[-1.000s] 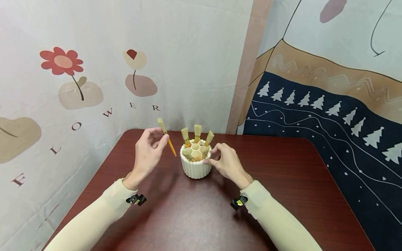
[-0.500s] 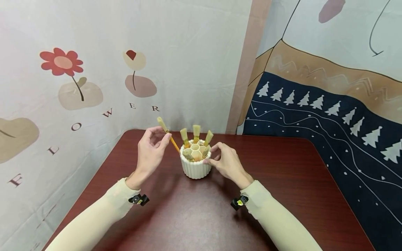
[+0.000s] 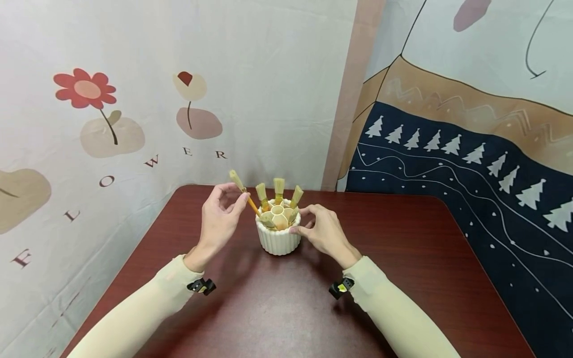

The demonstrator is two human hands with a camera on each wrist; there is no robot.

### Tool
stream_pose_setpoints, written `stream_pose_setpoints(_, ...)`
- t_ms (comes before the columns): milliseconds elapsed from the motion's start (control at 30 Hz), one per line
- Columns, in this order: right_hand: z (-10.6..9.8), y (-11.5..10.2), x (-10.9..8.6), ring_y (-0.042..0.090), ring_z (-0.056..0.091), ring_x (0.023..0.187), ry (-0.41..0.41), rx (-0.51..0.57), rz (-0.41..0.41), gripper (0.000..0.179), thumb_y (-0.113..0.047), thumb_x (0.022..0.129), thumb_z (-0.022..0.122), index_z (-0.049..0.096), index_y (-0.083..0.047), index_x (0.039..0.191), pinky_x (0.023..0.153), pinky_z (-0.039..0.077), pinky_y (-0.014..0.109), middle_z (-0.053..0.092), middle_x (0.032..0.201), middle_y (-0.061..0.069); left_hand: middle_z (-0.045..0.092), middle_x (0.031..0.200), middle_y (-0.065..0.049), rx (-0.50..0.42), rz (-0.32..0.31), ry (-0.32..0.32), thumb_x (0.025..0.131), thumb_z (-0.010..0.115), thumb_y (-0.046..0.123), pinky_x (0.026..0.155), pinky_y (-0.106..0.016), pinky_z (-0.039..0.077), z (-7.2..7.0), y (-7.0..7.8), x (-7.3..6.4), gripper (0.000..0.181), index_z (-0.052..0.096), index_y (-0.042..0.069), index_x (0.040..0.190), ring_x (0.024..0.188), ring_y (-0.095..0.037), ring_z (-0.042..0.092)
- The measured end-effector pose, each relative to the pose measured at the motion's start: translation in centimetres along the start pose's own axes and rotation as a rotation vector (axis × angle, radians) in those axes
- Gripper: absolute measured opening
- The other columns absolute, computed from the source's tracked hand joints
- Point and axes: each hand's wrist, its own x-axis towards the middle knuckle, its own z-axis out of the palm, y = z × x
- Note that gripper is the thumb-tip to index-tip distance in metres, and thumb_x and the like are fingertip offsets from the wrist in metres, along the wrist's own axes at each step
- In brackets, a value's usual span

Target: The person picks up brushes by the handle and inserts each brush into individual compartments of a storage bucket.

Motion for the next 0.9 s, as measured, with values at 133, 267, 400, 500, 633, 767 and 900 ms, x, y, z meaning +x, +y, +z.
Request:
stream_pose_setpoints(133, 0.0, 0.1, 0.0, 0.010, 0.079, 0.080, -0.001, 0.003, 0.004, 0.050, -0.029, 0.090, 0.104, 0.082, -0.008, 0.130, 0.068, 0.057, 0.026, 0.086, 0.109, 0.015, 0.079, 0.131, -0.019, 0.018, -0.008, -0.002, 0.108, 0.084, 0.011, 0.094, -0.020, 0.067, 0.1, -0.1, -0.1, 0.036, 0.068, 0.001, 0.140, 0.115, -0.019, 0.080)
stream_pose_setpoints(267, 0.0, 0.0, 0.0, 0.010, 0.079, 0.080, -0.002, 0.003, 0.005, 0.050, -0.029, 0.090, 0.104, 0.082, -0.008, 0.130, 0.068, 0.057, 0.026, 0.086, 0.109, 0.015, 0.079, 0.131, -0.019, 0.022, -0.022, -0.002, 0.108, 0.084, 0.010, 0.095, -0.019, 0.067, 0.3, -0.2, -0.3, 0.036, 0.069, 0.001, 0.140, 0.117, -0.022, 0.080)
stream_pose_setpoints(400, 0.0, 0.0, 0.0, 0.010, 0.079, 0.080, -0.004, 0.001, 0.005, 0.051, -0.029, 0.090, 0.104, 0.082, -0.008, 0.131, 0.069, 0.058, 0.026, 0.085, 0.109, 0.016, 0.079, 0.132, -0.019, 0.024, -0.036, -0.011, 0.108, 0.084, 0.010, 0.095, -0.022, 0.068, 0.4, -0.4, -0.5, 0.036, 0.069, 0.001, 0.139, 0.116, -0.023, 0.080)
stream_pose_setpoints(500, -0.1, -0.1, 0.0, 0.011, 0.079, 0.081, -0.006, -0.003, 0.010, 0.051, -0.030, 0.090, 0.104, 0.082, -0.008, 0.131, 0.069, 0.058, 0.027, 0.085, 0.108, 0.014, 0.080, 0.132, -0.018, 0.038, -0.050, -0.023, 0.107, 0.085, 0.010, 0.095, -0.024, 0.069, 0.5, -0.6, -0.6, 0.035, 0.070, 0.002, 0.138, 0.115, -0.023, 0.080)
stream_pose_setpoints(633, -0.1, -0.2, -0.1, 0.011, 0.078, 0.081, -0.010, -0.008, 0.020, 0.051, -0.030, 0.090, 0.104, 0.082, -0.008, 0.131, 0.069, 0.058, 0.027, 0.085, 0.105, 0.011, 0.080, 0.131, -0.018, 0.063, -0.075, -0.044, 0.107, 0.085, 0.008, 0.098, -0.025, 0.069, 0.5, -0.9, -0.8, 0.034, 0.071, 0.002, 0.137, 0.116, -0.026, 0.080)
stream_pose_setpoints(767, -0.1, -0.1, -0.1, 0.012, 0.079, 0.081, -0.011, -0.012, 0.019, 0.051, -0.030, 0.090, 0.104, 0.082, -0.008, 0.131, 0.070, 0.058, 0.027, 0.085, 0.105, 0.010, 0.080, 0.133, -0.018, 0.088, -0.095, -0.067, 0.107, 0.085, 0.009, 0.103, -0.030, 0.069, 0.4, -1.2, -1.0, 0.035, 0.071, 0.002, 0.138, 0.121, -0.029, 0.081)
stream_pose_setpoints(900, -0.1, -0.1, -0.1, 0.012, 0.080, 0.081, -0.007, -0.021, 0.014, 0.051, -0.031, 0.090, 0.104, 0.082, -0.008, 0.130, 0.070, 0.058, 0.027, 0.085, 0.104, 0.009, 0.080, 0.135, -0.019, 0.109, -0.107, -0.090, 0.107, 0.085, 0.009, 0.105, -0.033, 0.069, 0.3, -1.6, -1.1, 0.036, 0.070, 0.001, 0.139, 0.124, -0.032, 0.081)
